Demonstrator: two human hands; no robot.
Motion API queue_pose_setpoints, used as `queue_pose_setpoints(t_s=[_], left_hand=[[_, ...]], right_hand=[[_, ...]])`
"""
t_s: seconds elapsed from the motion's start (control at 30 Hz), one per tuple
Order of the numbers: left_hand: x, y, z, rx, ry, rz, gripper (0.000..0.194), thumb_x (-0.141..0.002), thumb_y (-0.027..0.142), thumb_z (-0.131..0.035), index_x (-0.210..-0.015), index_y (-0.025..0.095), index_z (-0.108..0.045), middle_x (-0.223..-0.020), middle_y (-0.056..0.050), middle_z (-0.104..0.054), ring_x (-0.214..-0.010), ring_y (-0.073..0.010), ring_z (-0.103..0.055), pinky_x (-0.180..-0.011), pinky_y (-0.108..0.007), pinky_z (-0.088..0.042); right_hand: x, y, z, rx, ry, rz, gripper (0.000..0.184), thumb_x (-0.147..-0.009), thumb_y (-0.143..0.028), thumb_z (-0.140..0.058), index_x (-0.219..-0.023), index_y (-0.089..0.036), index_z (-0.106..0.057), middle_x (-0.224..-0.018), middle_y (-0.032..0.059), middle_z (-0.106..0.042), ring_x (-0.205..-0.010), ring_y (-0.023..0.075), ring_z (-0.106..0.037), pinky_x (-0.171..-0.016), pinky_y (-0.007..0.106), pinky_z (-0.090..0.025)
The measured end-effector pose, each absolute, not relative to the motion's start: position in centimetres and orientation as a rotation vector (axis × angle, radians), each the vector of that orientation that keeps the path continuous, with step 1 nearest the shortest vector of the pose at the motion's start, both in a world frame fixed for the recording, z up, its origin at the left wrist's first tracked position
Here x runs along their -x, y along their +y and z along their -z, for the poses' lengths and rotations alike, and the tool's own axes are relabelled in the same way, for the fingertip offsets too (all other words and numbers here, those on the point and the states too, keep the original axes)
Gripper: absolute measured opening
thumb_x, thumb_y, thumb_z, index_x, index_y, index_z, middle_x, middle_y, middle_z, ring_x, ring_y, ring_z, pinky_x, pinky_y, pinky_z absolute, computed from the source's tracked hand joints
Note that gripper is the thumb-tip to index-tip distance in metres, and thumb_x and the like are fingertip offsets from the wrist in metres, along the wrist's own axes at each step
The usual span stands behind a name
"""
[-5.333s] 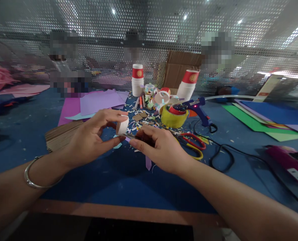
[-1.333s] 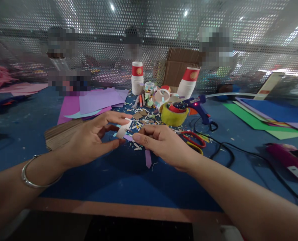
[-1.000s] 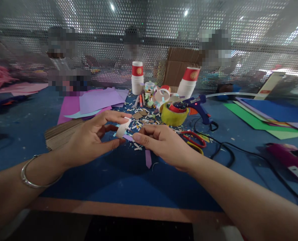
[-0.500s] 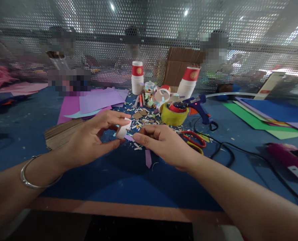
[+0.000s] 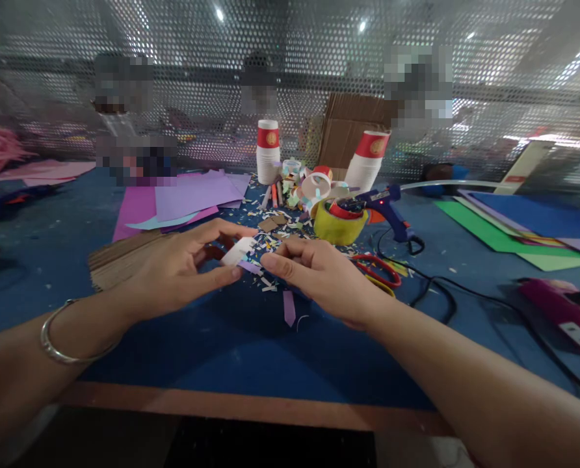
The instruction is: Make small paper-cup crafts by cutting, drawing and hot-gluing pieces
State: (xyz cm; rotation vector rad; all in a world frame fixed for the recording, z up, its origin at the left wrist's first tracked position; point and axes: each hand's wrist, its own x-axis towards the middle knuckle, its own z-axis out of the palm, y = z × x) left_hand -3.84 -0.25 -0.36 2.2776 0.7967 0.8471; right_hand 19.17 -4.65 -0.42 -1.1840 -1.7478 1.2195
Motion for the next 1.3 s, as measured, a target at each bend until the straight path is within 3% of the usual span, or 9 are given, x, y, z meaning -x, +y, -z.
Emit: queue_pose_setpoints(t_s=[0.1,0.23,0.37,0.53,0.9,1.1,1.3], left_hand=[[3.5,0.0,0.2,-2.081,0.873,-0.690,0.026,-0.093,0.036,-0.055,-0.111,0.019,-0.065,-0.096,-0.003,-0.067,-0.080,-0.0139,-0.061,-0.067,-0.026,-0.051],[3.2,-0.3,-0.3,-2.018,0.924,-0.530,0.026,-0.094,0.037,-0.051,-0.083,0.016,-0.062,-0.072,0.001,-0.060,-0.062,-0.0104,-0.057,-0.055,-0.020,-0.048],[2.9,-1.1,-0.6,-1.983,0.936,-0.433,0.022,-0.090,0.035,-0.055,-0.077,0.017,-0.058,-0.064,0.003,-0.058,-0.049,-0.0083,-0.055,-0.044,-0.017,-0.043],[2.7,-1.7,-0.6,-1.918,0.948,-0.362,0.021,-0.086,0.038,-0.058,-0.081,0.017,-0.059,-0.063,0.004,-0.059,-0.044,-0.0080,-0.056,-0.038,-0.015,-0.040],[2.7,-1.9,-0.3,-1.736,0.932,-0.261,0.021,-0.081,0.037,-0.060,-0.090,0.018,-0.064,-0.062,0.003,-0.060,-0.044,-0.0093,-0.054,-0.040,-0.017,-0.041],[2.9,-1.7,-0.5,-1.767,0.867,-0.227,0.026,-0.085,0.043,-0.059,-0.093,0.019,-0.063,-0.069,0.002,-0.059,-0.050,-0.0105,-0.053,-0.042,-0.018,-0.042],[2.9,-1.8,-0.4,-2.079,0.761,-0.328,0.025,-0.092,0.041,-0.056,-0.085,0.017,-0.062,-0.078,0.001,-0.057,-0.067,-0.0102,-0.054,-0.059,-0.018,-0.044]], right_hand=[[-19.2,-4.7,0.4,1.199,-1.740,-1.202,0.045,-0.088,-0.061,-0.061,-0.075,-0.019,-0.051,-0.062,-0.0073,-0.034,-0.051,0.0061,-0.025,-0.045,0.024,-0.017],[-19.3,-4.6,0.6,1.231,-1.790,-1.090,0.043,-0.087,-0.059,-0.063,-0.078,-0.018,-0.055,-0.064,-0.0053,-0.042,-0.056,0.0078,-0.035,-0.048,0.024,-0.024],[-18.9,-4.5,0.9,1.199,-1.824,-1.032,0.035,-0.082,-0.050,-0.073,-0.081,-0.019,-0.056,-0.072,-0.0036,-0.050,-0.064,0.0101,-0.044,-0.056,0.025,-0.035],[-18.4,-4.5,1.0,1.181,-1.873,-1.038,0.032,-0.083,-0.047,-0.073,-0.079,-0.019,-0.059,-0.070,-0.0035,-0.052,-0.064,0.0104,-0.045,-0.057,0.025,-0.036],[-18.4,-4.6,1.0,1.173,-1.888,-1.180,0.031,-0.085,-0.048,-0.069,-0.080,-0.018,-0.062,-0.066,-0.0039,-0.048,-0.059,0.0098,-0.040,-0.054,0.025,-0.031],[-18.6,-4.6,0.9,1.127,-1.859,-1.264,0.032,-0.085,-0.047,-0.070,-0.080,-0.017,-0.061,-0.067,-0.0042,-0.046,-0.060,0.0093,-0.038,-0.055,0.025,-0.031],[-18.6,-4.6,0.8,1.046,-1.835,-1.335,0.034,-0.083,-0.048,-0.073,-0.079,-0.017,-0.060,-0.066,-0.0049,-0.044,-0.060,0.0088,-0.036,-0.053,0.024,-0.029]])
